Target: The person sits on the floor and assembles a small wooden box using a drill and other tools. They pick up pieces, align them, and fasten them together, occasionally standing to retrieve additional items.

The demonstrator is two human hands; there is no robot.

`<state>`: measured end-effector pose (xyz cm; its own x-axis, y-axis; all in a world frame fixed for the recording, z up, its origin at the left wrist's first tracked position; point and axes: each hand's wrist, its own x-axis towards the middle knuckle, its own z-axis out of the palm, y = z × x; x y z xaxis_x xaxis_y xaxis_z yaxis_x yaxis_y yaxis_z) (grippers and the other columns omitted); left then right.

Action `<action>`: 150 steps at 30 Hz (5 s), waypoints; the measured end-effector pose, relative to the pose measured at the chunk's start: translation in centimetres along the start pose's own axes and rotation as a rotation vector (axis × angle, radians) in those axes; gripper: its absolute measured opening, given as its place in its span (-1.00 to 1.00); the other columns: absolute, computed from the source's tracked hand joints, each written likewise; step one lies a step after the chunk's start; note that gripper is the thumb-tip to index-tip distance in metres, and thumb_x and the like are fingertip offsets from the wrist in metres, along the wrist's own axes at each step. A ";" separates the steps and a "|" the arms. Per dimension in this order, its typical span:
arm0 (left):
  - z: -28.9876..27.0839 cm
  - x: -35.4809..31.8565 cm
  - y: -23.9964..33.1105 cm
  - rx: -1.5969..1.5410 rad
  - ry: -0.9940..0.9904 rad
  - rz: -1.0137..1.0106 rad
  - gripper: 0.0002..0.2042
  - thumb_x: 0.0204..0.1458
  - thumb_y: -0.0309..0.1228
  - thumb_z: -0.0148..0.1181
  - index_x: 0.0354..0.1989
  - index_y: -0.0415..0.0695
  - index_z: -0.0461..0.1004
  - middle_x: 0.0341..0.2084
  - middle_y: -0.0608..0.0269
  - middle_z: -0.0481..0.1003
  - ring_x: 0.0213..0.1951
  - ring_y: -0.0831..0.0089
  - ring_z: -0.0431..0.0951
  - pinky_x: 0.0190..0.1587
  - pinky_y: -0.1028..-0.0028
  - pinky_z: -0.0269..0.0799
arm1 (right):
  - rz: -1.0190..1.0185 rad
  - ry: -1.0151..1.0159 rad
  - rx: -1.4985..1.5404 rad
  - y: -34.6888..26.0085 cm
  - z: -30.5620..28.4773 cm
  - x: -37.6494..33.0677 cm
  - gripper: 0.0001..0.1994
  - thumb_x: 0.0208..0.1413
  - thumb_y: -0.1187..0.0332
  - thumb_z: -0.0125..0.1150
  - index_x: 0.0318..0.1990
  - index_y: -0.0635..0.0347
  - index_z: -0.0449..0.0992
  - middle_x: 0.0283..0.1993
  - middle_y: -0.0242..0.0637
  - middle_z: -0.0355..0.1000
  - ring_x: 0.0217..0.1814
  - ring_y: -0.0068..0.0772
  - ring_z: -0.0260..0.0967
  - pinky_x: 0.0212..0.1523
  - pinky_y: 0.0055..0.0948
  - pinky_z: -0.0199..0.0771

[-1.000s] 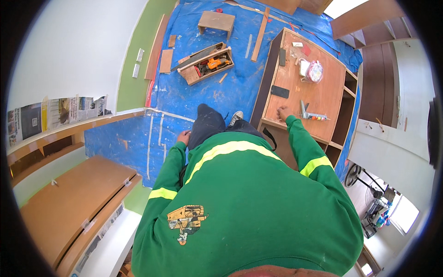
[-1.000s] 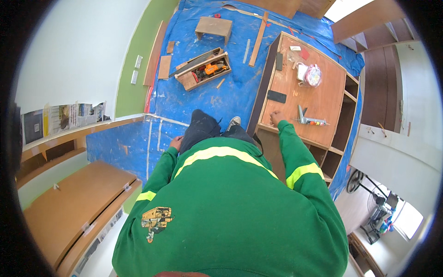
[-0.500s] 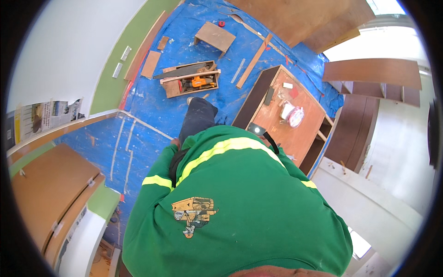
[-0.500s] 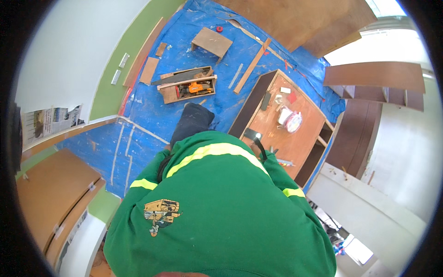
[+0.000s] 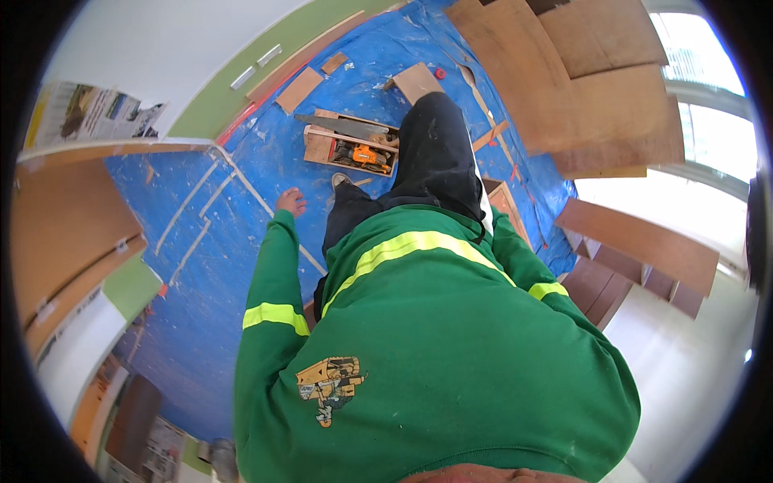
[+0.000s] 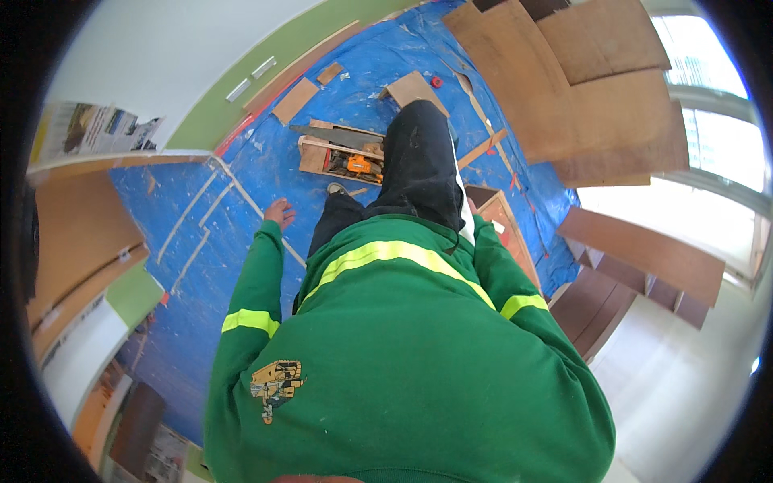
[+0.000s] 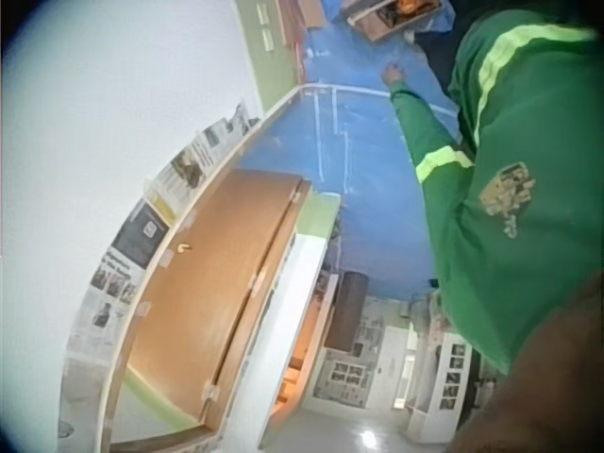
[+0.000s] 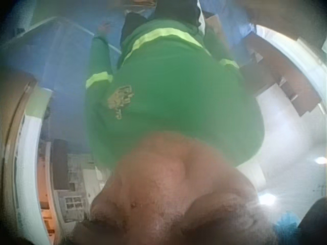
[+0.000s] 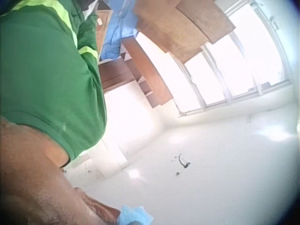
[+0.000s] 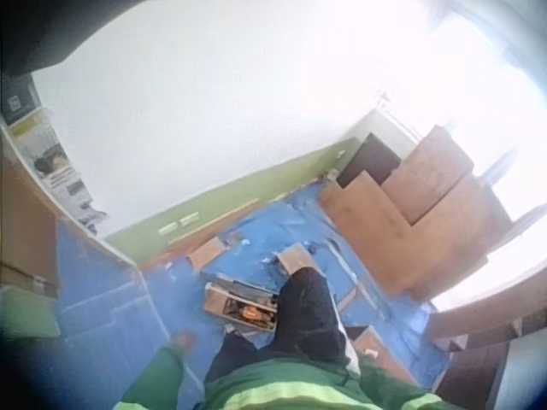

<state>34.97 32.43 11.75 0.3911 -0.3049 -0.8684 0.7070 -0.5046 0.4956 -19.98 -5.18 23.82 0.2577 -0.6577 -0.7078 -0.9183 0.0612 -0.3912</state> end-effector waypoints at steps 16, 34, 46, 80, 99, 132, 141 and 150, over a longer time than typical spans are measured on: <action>6.9 -10.0 -24.9 -0.849 0.686 -0.284 -0.71 0.21 -0.16 0.24 0.08 0.13 0.52 -0.19 0.31 0.58 -0.39 0.34 0.56 -0.47 0.45 0.47 | -0.363 -0.391 -0.198 -45.8 -11.4 24.6 -0.64 0.30 0.14 0.18 0.05 0.23 0.59 -0.26 -0.29 0.57 -0.31 -0.45 0.56 -0.33 -0.38 0.55; 37.6 14.3 -1.0 -0.075 0.715 0.097 -0.29 0.19 -0.06 0.29 0.37 -0.29 0.25 0.22 -0.20 0.37 0.24 -0.06 0.40 0.32 0.07 0.28 | -0.908 -0.984 -1.009 -45.0 18.2 45.6 -0.69 0.23 0.15 0.19 -0.13 0.25 0.57 -0.19 0.07 0.59 -0.06 0.21 0.54 0.01 0.07 0.50; 40.3 37.0 -8.1 -0.414 1.034 0.046 -0.57 0.32 -0.27 0.13 0.26 -0.25 0.38 0.03 -0.18 0.54 0.07 -0.12 0.56 0.14 0.09 0.44 | -1.394 -0.918 -1.103 -50.3 29.0 42.8 -0.66 0.27 0.20 0.18 0.00 0.31 0.43 -0.12 0.11 0.48 -0.05 0.25 0.51 -0.07 0.09 0.54; 45.4 42.3 -5.0 0.209 1.099 -0.118 0.24 -0.14 -0.06 0.55 0.56 -0.22 -0.27 0.28 -0.57 0.22 0.18 -0.36 0.45 0.26 -0.03 0.42 | -2.472 -0.563 -0.370 -52.9 16.2 46.3 -0.64 0.19 0.27 0.25 0.02 0.36 0.58 -0.23 0.11 0.58 -0.15 0.19 0.54 -0.06 -0.02 0.53; 36.5 20.0 -2.6 0.002 1.626 0.293 -0.08 -0.17 -0.03 0.55 0.30 -0.35 0.29 -0.12 -0.09 0.57 -0.08 0.15 0.61 0.05 0.24 0.51 | -1.746 -1.249 -0.346 -53.4 14.4 44.9 -0.56 0.30 0.14 0.31 0.18 0.26 0.52 -0.30 -0.34 0.50 -0.28 -0.60 0.39 -0.24 -0.51 0.45; 58.4 25.4 -39.5 -0.407 1.312 -0.542 -0.18 0.05 -0.03 0.42 0.47 -0.08 0.26 0.28 -0.19 0.40 0.38 0.03 0.35 0.36 0.13 0.32 | -2.128 -0.795 -0.892 -51.3 18.4 43.3 -0.49 0.30 -0.05 0.22 0.04 0.31 0.56 -0.37 -0.03 0.56 -0.35 -0.06 0.54 -0.26 -0.17 0.53; 52.8 12.5 -44.8 -0.204 1.460 -0.384 -0.36 0.22 -0.05 0.26 0.42 -0.05 0.34 0.35 -0.03 0.37 0.41 0.09 0.32 0.36 0.13 0.32 | -2.375 -0.985 -0.884 -54.2 18.9 34.2 -0.55 0.28 0.17 0.30 0.12 0.38 0.46 -0.41 -0.17 0.41 -0.41 -0.30 0.35 -0.34 -0.26 0.40; 35.7 2.3 -22.8 0.159 1.019 -0.108 -0.54 0.30 -0.19 0.21 0.32 -0.08 0.46 0.20 0.05 0.52 0.17 0.25 0.53 0.24 0.26 0.43 | -2.630 -0.720 -0.640 -54.1 21.2 36.0 -0.51 0.28 0.13 0.21 0.13 0.43 0.49 -0.03 0.22 0.56 0.08 0.21 0.52 0.13 0.04 0.50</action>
<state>-1.32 14.40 -0.93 0.6957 0.5387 -0.4752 0.7107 -0.6122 0.3464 45.34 -16.27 7.00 0.1177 0.9185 0.3774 0.9758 -0.0365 -0.2155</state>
